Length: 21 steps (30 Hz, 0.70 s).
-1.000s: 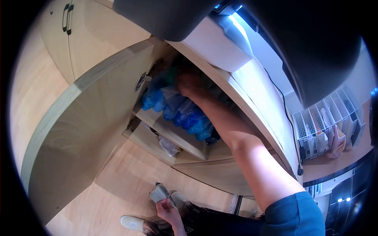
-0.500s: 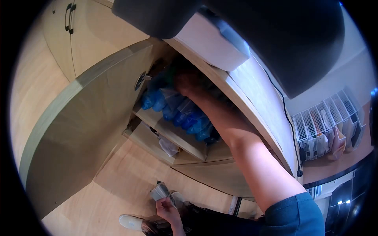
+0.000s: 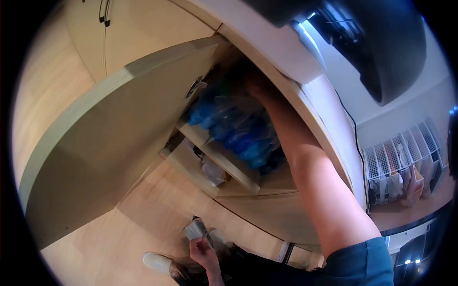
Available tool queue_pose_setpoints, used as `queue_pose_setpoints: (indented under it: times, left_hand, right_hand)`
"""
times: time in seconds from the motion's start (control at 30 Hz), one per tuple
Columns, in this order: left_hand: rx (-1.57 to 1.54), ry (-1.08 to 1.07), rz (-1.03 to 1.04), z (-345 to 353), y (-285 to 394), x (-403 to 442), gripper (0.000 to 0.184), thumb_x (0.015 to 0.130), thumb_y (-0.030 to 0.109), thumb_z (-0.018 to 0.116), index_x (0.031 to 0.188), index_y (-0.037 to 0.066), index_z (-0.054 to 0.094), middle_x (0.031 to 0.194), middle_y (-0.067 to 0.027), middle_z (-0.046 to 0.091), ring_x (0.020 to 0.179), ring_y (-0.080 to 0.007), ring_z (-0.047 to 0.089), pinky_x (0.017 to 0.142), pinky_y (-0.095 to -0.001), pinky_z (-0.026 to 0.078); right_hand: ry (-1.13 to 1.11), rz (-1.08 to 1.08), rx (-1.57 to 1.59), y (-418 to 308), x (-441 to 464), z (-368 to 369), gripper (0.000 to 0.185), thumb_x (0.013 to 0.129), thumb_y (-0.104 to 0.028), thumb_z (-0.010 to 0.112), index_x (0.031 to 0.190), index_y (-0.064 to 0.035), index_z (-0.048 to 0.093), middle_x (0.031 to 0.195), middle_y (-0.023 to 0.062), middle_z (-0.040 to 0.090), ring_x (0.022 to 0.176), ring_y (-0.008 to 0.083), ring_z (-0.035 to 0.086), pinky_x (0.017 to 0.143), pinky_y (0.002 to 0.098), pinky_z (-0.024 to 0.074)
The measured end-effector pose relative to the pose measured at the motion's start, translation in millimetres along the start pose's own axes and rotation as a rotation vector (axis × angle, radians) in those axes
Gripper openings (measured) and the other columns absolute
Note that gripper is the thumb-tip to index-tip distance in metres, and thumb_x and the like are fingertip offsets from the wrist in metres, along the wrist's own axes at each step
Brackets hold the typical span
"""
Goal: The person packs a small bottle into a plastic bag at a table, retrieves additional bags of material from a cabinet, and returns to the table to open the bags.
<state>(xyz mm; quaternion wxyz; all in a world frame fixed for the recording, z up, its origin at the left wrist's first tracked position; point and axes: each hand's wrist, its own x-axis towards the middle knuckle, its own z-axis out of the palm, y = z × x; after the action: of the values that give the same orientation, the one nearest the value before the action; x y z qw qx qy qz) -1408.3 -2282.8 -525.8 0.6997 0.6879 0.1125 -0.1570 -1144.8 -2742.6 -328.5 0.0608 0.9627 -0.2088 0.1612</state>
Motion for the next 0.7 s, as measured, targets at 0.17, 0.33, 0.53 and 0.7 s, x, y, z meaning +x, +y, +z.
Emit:
queue_pose_setpoints:
  times: [0.17, 0.33, 0.53, 0.7]
  left_hand:
    - [0.086, -0.012, -0.033, -9.3, 5.7, -1.8, 0.012, 0.088, -0.006, 0.067, 0.091, 0.002, 0.058, 0.077, -0.0010, 0.055, 0.069, -0.0101, 0.052, 0.065, -0.0233, 0.044]
    - [-0.015, 0.068, -0.038, -7.9, -2.8, 6.1, 0.017, 0.086, -0.014, 0.062, 0.090, 0.002, 0.060, 0.084, -0.0011, 0.055, 0.075, -0.0105, 0.053, 0.068, -0.0241, 0.046]
    - [-0.087, 0.156, -0.139, -13.0, 24.6, 27.5, 0.010, 0.090, -0.001, 0.069, 0.086, 0.002, 0.061, 0.075, 0.0004, 0.060, 0.064, -0.0062, 0.050, 0.061, -0.0234, 0.043]
    - [-0.627, 0.120, -0.424, -30.9, 31.7, 51.6, 0.009, 0.094, 0.002, 0.067, 0.088, 0.005, 0.062, 0.077, 0.0054, 0.061, 0.066, -0.0023, 0.051, 0.061, -0.0203, 0.040]
  right_hand:
    - [-0.138, 0.367, -0.278, 58.0, -8.1, -7.2, 0.033, 0.086, -0.023, 0.062, 0.113, -0.0049, 0.071, 0.114, 0.0202, 0.070, 0.102, 0.0338, 0.068, 0.087, 0.0468, 0.0542]
    - [-0.186, 0.590, -0.429, 84.8, -16.6, -2.0, 0.034, 0.086, -0.022, 0.063, 0.115, -0.0047, 0.070, 0.115, 0.0208, 0.069, 0.104, 0.0340, 0.067, 0.089, 0.0459, 0.0538]
    - [0.554, 0.154, 0.294, 11.4, -80.3, -6.9, 0.030, 0.092, -0.011, 0.060, 0.120, -0.0037, 0.065, 0.113, 0.0165, 0.067, 0.107, 0.0282, 0.064, 0.096, 0.0368, 0.0487]
    - [0.420, -0.212, 0.540, -171.1, -177.9, -64.7, 0.030, 0.088, 0.003, 0.059, 0.117, -0.0049, 0.065, 0.106, 0.0108, 0.065, 0.098, 0.0229, 0.062, 0.088, 0.0337, 0.0477]
